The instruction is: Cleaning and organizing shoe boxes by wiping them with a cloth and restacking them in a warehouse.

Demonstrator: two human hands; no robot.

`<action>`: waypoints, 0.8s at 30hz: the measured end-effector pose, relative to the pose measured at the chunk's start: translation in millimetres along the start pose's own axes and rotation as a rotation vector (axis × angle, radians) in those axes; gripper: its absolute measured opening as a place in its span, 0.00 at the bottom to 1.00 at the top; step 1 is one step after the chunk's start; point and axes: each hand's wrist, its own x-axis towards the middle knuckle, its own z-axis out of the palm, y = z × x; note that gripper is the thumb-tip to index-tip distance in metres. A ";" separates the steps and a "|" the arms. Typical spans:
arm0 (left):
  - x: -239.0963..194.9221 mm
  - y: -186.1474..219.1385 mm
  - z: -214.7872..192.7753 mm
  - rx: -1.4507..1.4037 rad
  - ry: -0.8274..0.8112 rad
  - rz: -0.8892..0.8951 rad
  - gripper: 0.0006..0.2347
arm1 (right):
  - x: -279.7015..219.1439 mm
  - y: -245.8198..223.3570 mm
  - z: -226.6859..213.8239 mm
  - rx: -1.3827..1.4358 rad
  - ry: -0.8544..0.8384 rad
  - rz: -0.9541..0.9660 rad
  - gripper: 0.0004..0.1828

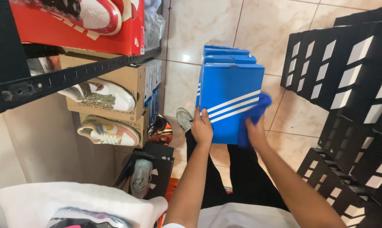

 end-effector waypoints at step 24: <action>44.3 42.0 -47.2 -0.458 -0.369 0.046 0.28 | 4.3 -126.9 17.6 -0.388 -0.002 0.163 0.73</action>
